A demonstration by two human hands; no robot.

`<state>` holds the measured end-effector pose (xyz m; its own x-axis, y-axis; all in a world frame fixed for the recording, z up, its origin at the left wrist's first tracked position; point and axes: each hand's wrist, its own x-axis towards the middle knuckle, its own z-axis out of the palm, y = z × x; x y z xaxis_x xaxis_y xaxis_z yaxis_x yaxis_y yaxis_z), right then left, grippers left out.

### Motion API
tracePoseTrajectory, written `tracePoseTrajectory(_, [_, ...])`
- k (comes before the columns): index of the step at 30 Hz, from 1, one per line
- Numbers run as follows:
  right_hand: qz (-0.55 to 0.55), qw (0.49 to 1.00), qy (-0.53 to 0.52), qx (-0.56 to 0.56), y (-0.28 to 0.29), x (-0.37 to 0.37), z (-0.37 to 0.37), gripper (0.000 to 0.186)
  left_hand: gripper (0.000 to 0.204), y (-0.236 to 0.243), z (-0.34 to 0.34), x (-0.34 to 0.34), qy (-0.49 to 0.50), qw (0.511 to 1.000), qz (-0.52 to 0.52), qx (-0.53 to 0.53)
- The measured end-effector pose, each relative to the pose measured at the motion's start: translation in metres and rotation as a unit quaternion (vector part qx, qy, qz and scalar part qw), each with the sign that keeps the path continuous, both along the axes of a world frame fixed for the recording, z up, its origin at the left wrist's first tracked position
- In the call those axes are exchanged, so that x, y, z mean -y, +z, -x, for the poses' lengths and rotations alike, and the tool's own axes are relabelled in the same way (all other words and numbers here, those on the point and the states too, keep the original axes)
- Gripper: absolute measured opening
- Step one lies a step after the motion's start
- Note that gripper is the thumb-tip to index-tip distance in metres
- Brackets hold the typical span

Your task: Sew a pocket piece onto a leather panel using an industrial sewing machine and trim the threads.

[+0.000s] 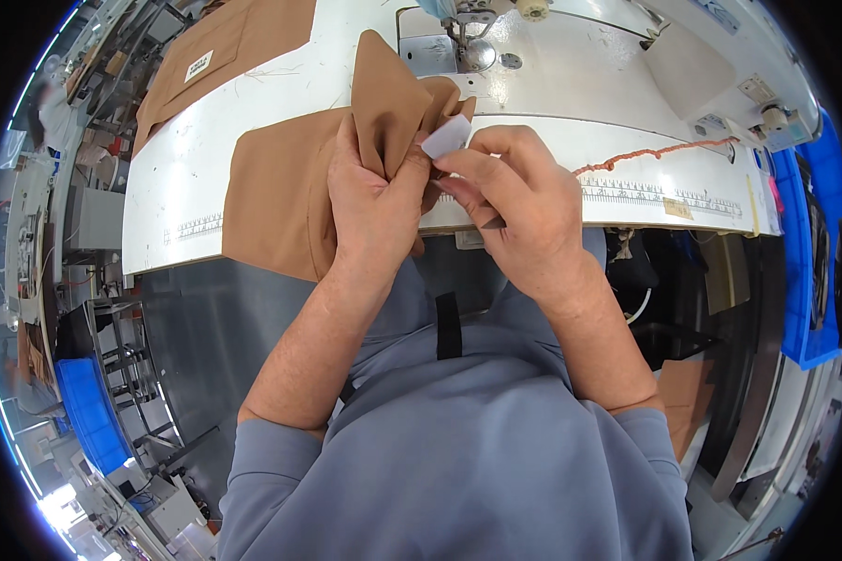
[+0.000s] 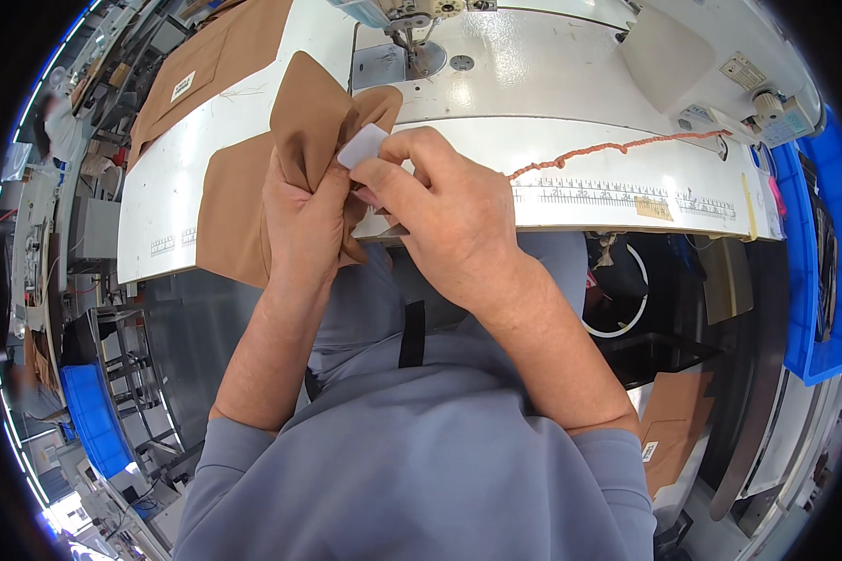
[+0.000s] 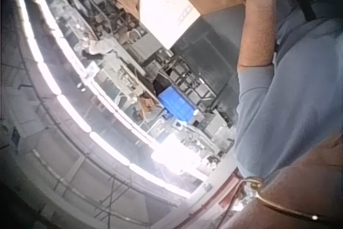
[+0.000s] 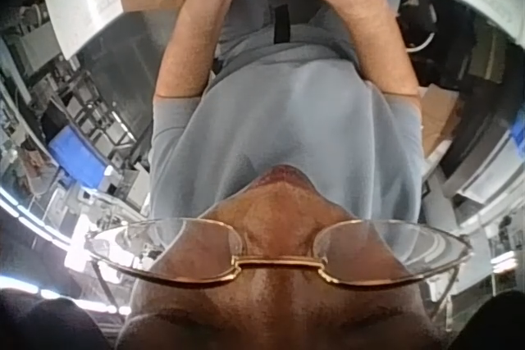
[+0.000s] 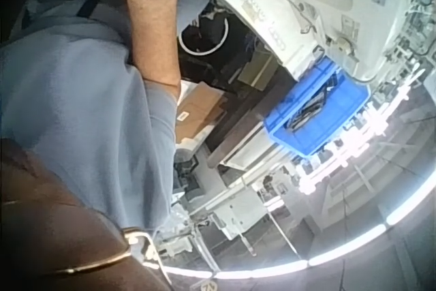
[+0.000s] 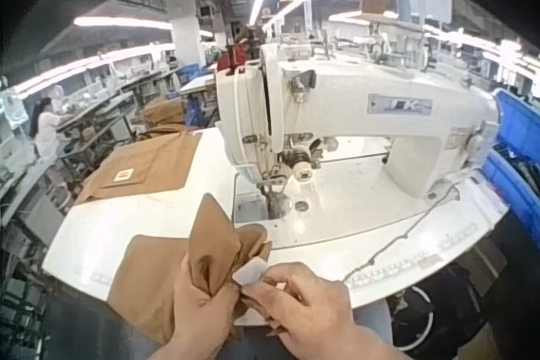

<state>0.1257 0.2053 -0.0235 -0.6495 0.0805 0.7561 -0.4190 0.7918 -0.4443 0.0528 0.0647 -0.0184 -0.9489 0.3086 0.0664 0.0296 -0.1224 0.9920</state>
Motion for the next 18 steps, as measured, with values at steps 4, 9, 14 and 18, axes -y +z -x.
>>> tracePoseTrajectory(4, [0.041,0.999,0.01,0.003,-0.0005,-0.0067,0.0014,0.028,0.038,-0.0044,0.0036,-0.0017,0.009,0.999,0.004,-0.041])
tracePoseTrajectory(9, [0.048,0.999,-0.002,0.023,-0.0018,-0.0079,0.0027,0.028,0.04,-0.0058,0.0037,-0.0025,0.009,0.999,-0.014,-0.038])
tracePoseTrajectory(14, [0.004,0.999,-0.034,0.025,-0.0034,-0.0074,0.0025,0.032,0.04,-0.0047,0.002,-0.0022,0.015,0.999,-0.012,-0.032])
tracePoseTrajectory(18, [-0.048,0.998,0.02,0.019,-0.0037,-0.0104,0.0002,0.033,0.041,-0.0043,0.0009,-0.0024,0.012,0.999,-0.009,-0.045])
